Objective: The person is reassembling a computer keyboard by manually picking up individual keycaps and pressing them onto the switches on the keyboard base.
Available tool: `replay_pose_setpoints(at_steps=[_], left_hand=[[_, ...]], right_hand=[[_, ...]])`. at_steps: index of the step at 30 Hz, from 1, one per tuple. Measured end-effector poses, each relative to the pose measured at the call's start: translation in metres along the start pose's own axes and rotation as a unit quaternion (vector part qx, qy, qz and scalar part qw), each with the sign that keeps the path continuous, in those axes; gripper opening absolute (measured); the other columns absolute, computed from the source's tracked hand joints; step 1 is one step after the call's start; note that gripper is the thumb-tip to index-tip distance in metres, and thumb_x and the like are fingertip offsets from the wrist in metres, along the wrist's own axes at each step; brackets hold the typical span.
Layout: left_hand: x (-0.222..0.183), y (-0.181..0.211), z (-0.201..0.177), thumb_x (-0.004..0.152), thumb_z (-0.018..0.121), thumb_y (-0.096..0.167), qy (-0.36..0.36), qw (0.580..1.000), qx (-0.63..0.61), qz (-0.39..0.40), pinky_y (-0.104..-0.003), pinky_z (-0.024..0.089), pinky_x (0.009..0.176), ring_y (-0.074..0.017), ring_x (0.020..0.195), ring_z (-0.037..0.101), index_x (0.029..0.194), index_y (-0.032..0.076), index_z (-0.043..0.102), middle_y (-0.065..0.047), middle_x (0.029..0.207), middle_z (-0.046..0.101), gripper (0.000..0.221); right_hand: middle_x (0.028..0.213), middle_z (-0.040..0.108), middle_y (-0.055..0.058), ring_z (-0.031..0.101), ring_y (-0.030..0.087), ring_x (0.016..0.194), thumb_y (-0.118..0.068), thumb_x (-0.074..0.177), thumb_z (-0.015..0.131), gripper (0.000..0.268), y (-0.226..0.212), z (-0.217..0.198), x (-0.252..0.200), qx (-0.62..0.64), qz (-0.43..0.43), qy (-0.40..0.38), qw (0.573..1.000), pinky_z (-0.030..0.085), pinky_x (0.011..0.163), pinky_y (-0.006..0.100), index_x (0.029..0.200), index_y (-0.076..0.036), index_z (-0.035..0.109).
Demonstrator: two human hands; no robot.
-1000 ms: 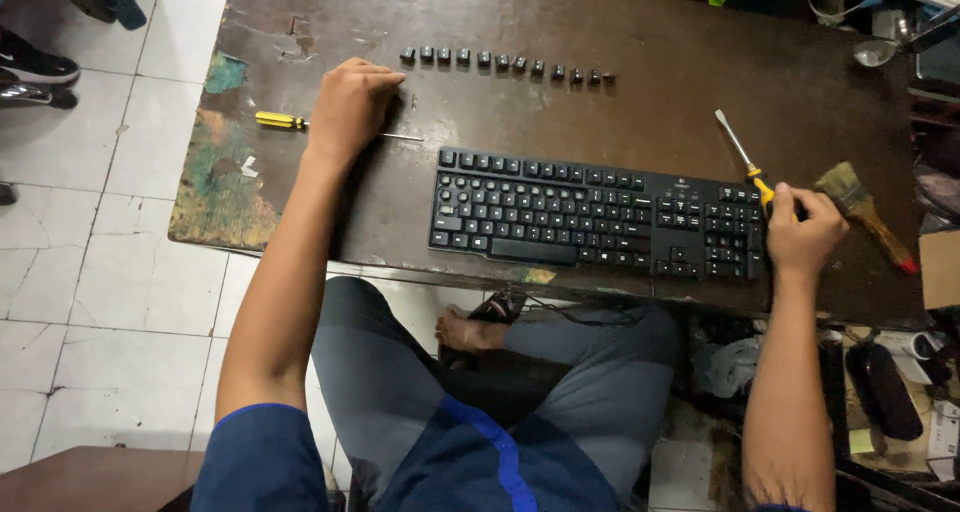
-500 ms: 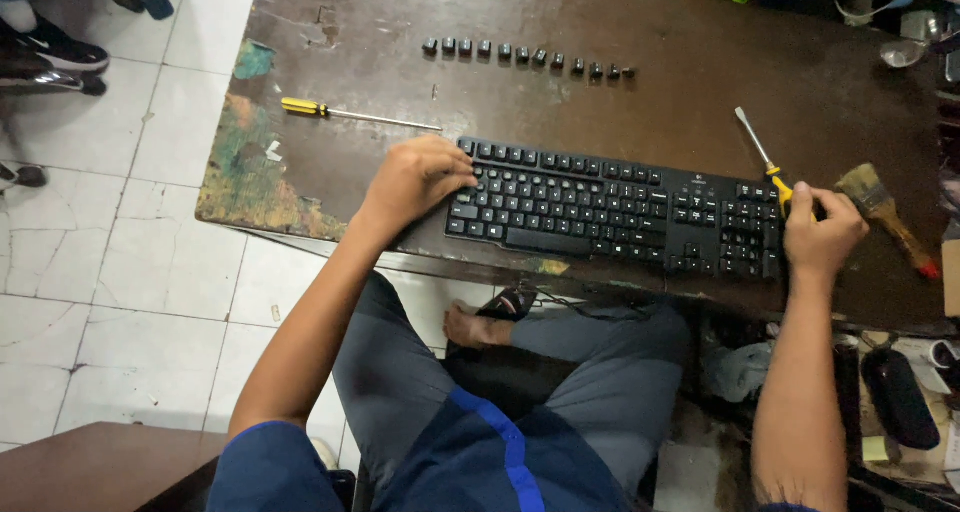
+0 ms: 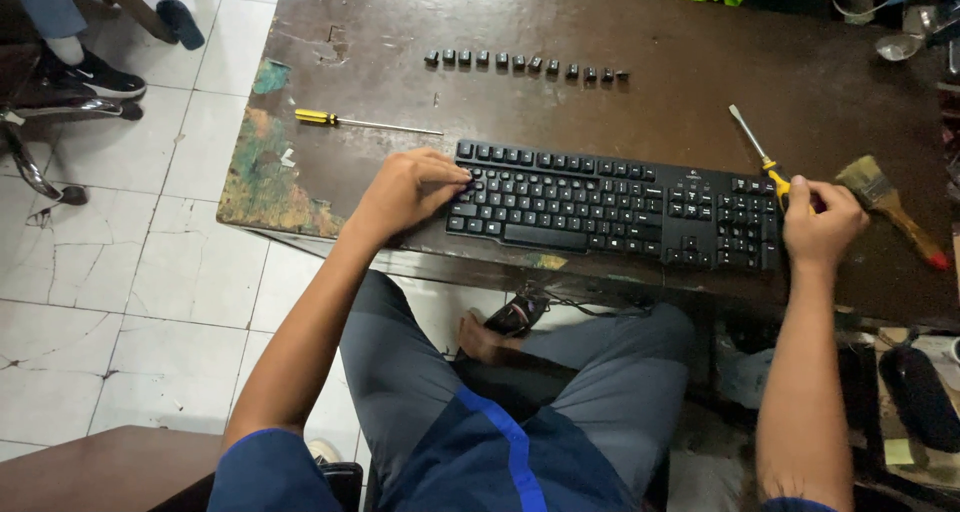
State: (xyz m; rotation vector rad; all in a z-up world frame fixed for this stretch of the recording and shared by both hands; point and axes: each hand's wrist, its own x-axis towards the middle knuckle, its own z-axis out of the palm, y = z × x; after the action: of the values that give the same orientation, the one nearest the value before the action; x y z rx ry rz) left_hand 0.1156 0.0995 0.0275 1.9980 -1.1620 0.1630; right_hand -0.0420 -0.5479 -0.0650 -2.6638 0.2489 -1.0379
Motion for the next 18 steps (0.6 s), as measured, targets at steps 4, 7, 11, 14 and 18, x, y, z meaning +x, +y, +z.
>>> replay_pose_setpoints(at_steps=[4,7,11,14,18], left_hand=[[0.006,0.003,-0.001,0.095,0.081,0.006,-0.005,1.000,0.004,0.003,-0.039,0.061,0.093,-0.0263,0.098,0.079,0.107,0.008,0.084,-0.010,0.107,0.084,0.012],[0.010,0.003,-0.002,0.093,0.082,0.007,-0.009,0.999,0.038,-0.027,-0.038,0.062,0.090,-0.0269,0.098,0.081,0.119,0.009,0.083,-0.014,0.113,0.083,0.027],[0.017,0.001,0.000,0.085,0.077,0.010,-0.092,0.989,0.107,-0.035,-0.043,0.056,0.084,-0.0300,0.091,0.074,0.123,0.010,0.083,-0.014,0.104,0.082,0.038],[0.023,0.003,-0.001,0.082,0.076,0.010,-0.126,0.983,0.131,-0.025,-0.044,0.058,0.085,-0.0302,0.097,0.074,0.114,0.007,0.085,-0.015,0.103,0.082,0.033],[0.030,0.012,-0.007,0.078,0.073,0.008,-0.180,0.968,0.172,-0.041,-0.045,0.057,0.076,-0.0289,0.094,0.072,0.109,0.013,0.087,-0.015,0.093,0.080,0.035]], right_hand=[[0.097,0.078,0.016,0.071,0.032,0.085,-0.016,0.121,0.082,0.022,0.006,0.004,0.000,-0.007,-0.006,0.001,1.000,0.050,0.077,0.044,0.109,0.001,0.087],[0.096,0.078,0.012,0.069,0.027,0.083,-0.014,0.121,0.081,0.021,0.008,0.005,-0.001,0.006,-0.002,0.004,1.000,0.050,0.077,0.042,0.107,0.000,0.086],[0.094,0.076,0.014,0.067,0.028,0.080,-0.013,0.119,0.082,0.019,0.009,0.007,-0.001,0.016,-0.010,0.008,1.000,0.049,0.075,0.041,0.108,0.002,0.087],[0.093,0.076,0.014,0.067,0.027,0.079,-0.013,0.118,0.083,0.018,0.009,0.006,-0.001,0.018,-0.009,0.014,1.000,0.050,0.074,0.040,0.108,0.002,0.087],[0.094,0.077,0.015,0.068,0.029,0.079,-0.013,0.117,0.083,0.017,0.004,0.004,0.000,0.011,-0.009,0.014,1.000,0.050,0.073,0.041,0.109,0.001,0.088]])
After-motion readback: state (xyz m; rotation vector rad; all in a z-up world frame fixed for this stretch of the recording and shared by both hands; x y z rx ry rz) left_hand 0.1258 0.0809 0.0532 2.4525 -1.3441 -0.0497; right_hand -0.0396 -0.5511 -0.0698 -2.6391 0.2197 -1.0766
